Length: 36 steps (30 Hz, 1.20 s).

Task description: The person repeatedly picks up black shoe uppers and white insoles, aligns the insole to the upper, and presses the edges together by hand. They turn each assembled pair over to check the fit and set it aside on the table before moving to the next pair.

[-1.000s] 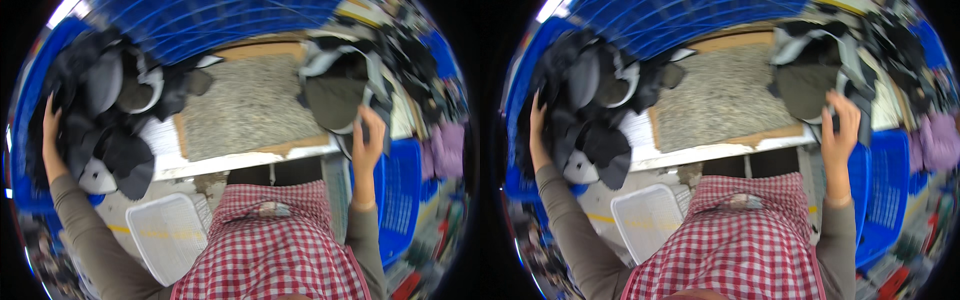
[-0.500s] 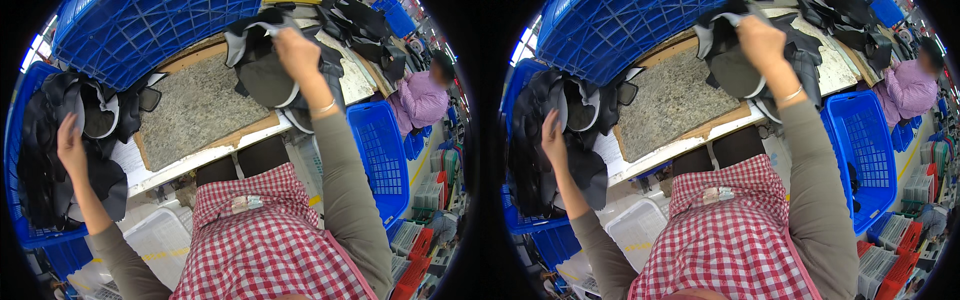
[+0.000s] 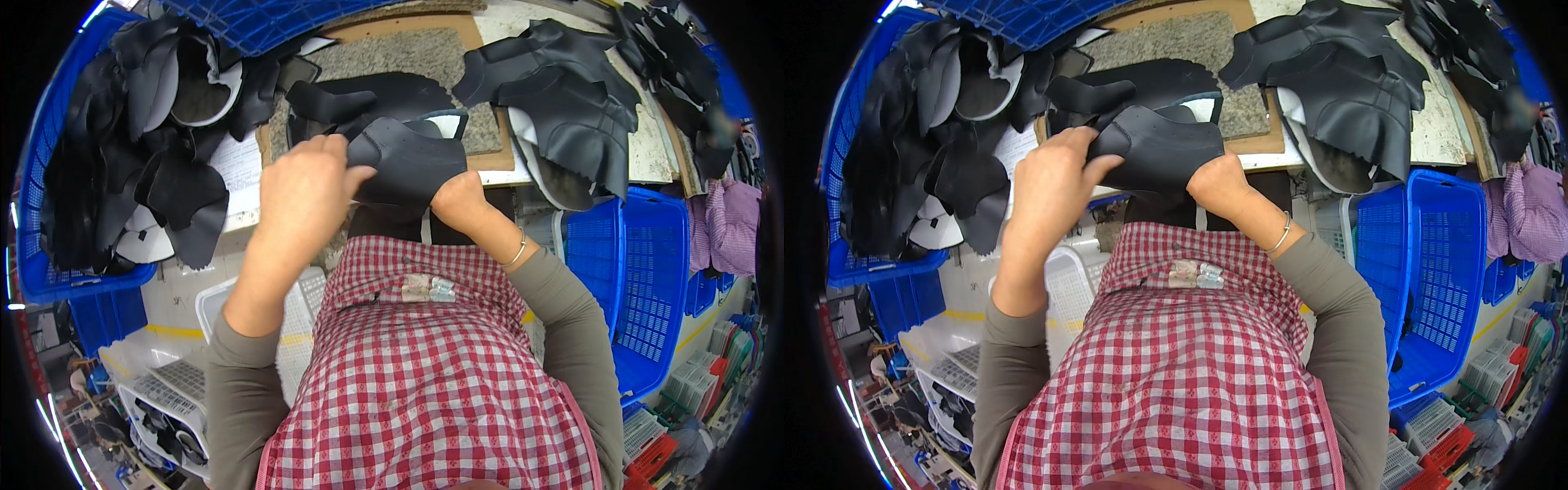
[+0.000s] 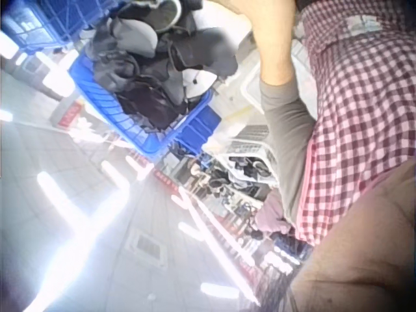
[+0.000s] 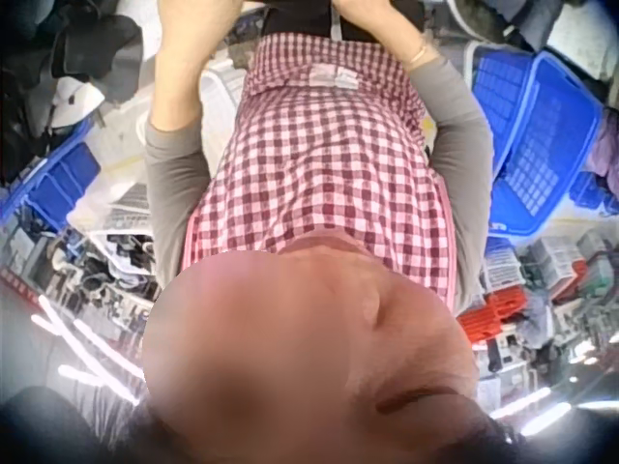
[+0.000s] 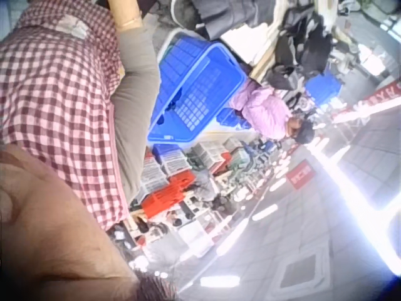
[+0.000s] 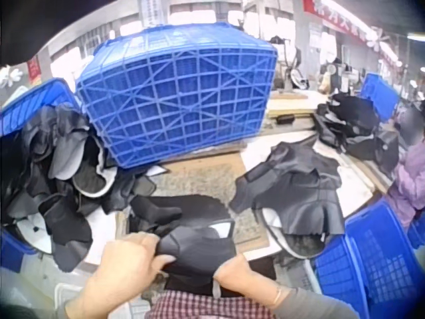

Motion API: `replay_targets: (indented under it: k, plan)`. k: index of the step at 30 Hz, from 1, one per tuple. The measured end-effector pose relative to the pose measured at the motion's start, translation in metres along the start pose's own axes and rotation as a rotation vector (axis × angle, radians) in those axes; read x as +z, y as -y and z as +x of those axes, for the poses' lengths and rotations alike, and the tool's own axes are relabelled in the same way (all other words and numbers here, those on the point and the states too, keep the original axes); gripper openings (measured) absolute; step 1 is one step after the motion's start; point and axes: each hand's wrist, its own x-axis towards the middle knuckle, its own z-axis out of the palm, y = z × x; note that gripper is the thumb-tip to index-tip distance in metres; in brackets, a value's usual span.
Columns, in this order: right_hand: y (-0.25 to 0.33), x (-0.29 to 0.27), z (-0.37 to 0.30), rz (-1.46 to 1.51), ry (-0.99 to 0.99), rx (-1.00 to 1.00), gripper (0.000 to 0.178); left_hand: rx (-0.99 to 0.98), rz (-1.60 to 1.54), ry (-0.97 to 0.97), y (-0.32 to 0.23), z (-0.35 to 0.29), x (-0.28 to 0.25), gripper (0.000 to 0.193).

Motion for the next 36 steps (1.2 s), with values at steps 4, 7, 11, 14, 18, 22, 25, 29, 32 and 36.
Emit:
replay_targets:
  k: [4,7,11,14,18,22,25,29,32,36]
  plan:
    - [0.015,-0.022,0.014,0.368,-0.072,0.077,0.021,0.004,-0.500,-0.023,-0.011,-0.011,0.005,0.034]
    - [-0.003,-0.096,0.023,0.247,0.558,0.172,0.011,0.287,-0.480,-0.329,0.005,-0.021,-0.008,0.028]
    - [-0.023,-0.166,0.040,0.882,0.109,0.504,0.020,0.301,-0.603,-0.353,0.035,-0.040,-0.013,0.022]
    - [-0.008,-0.159,0.053,0.804,-0.077,0.391,0.034,0.256,-0.524,-0.266,0.042,-0.045,-0.002,0.021]
    - [0.006,-0.130,0.068,0.131,-0.199,-0.086,0.050,0.277,-0.587,-0.331,0.040,-0.043,0.003,0.021]
    - [0.003,-0.129,0.091,0.126,-0.293,-0.401,0.035,0.258,-0.408,-0.315,0.046,-0.048,-0.005,0.023]
    - [-0.029,-0.125,0.124,0.585,-0.249,-0.031,0.015,0.357,-0.306,-0.379,0.056,-0.055,-0.006,0.027]
    - [-0.105,-0.101,0.133,1.221,0.094,0.666,0.023,0.155,-0.734,-0.468,0.070,-0.058,0.003,0.038]
    - [-0.119,-0.077,0.107,1.865,0.139,0.756,0.036,0.013,-1.274,-0.331,0.074,-0.053,0.013,0.021]
    - [-0.071,-0.092,0.081,2.234,-0.298,0.904,0.038,-0.072,-1.373,-0.288,0.067,-0.040,0.024,0.024]
